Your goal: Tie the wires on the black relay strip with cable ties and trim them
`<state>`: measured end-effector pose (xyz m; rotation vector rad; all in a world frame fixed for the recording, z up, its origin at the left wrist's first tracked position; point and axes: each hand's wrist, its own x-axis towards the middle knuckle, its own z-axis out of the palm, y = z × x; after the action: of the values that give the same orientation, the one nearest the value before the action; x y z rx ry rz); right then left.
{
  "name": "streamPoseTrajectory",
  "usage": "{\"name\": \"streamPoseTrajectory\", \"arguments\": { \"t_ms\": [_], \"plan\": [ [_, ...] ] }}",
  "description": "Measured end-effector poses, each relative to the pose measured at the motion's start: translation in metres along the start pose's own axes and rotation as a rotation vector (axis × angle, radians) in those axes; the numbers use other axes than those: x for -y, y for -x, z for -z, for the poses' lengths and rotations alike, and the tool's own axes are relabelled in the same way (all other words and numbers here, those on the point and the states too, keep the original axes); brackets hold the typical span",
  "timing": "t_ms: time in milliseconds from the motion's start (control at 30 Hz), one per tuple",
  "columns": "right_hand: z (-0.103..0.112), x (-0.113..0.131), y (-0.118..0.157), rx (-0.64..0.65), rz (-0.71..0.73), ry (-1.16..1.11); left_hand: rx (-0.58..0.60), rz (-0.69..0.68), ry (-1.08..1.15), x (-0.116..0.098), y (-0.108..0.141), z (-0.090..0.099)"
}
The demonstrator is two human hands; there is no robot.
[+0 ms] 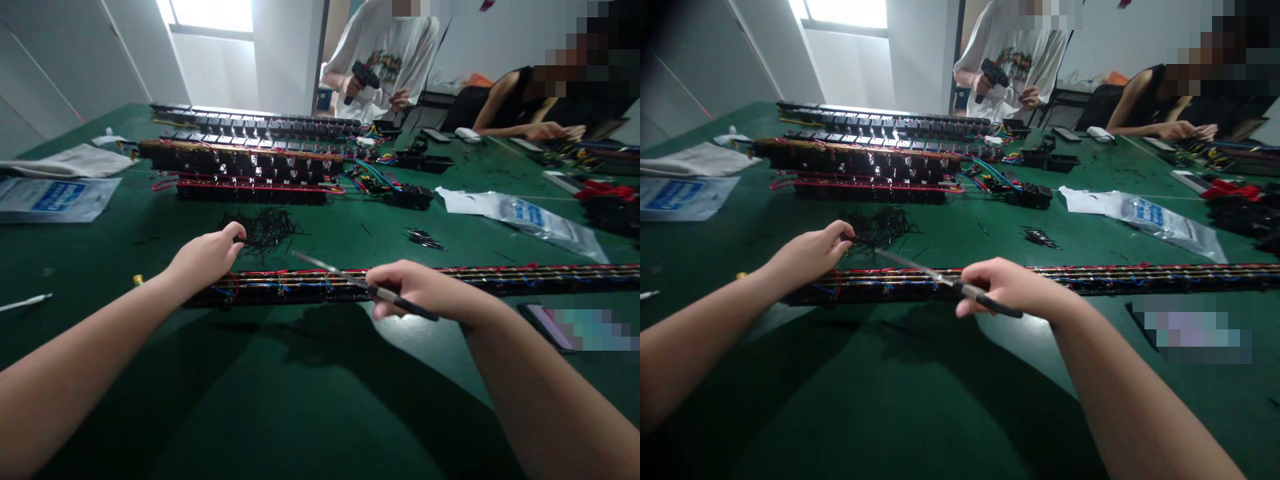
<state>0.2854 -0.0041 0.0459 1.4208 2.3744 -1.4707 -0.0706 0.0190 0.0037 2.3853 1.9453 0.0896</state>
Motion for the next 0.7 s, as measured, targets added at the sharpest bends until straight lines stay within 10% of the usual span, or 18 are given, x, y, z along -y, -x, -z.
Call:
{"name": "streamPoseTrajectory", "arguments": {
  "t_ms": [100, 267, 700],
  "plan": [
    [0.025, -0.002, -0.010, -0.270, -0.190, 0.238, -0.184, -0.084, -0.008, -0.007, 0.015, -0.006],
    [0.052, -0.019, -0.046, -0.306, -0.393, 0.516, -0.347, -0.380, -0.110, -0.017, 0.035, -0.014],
    [0.039, -0.032, -0.073, -0.249, -0.280, 0.596, 0.086, -0.404, 0.181, 0.015, 0.011, -0.017]
  ]
}}
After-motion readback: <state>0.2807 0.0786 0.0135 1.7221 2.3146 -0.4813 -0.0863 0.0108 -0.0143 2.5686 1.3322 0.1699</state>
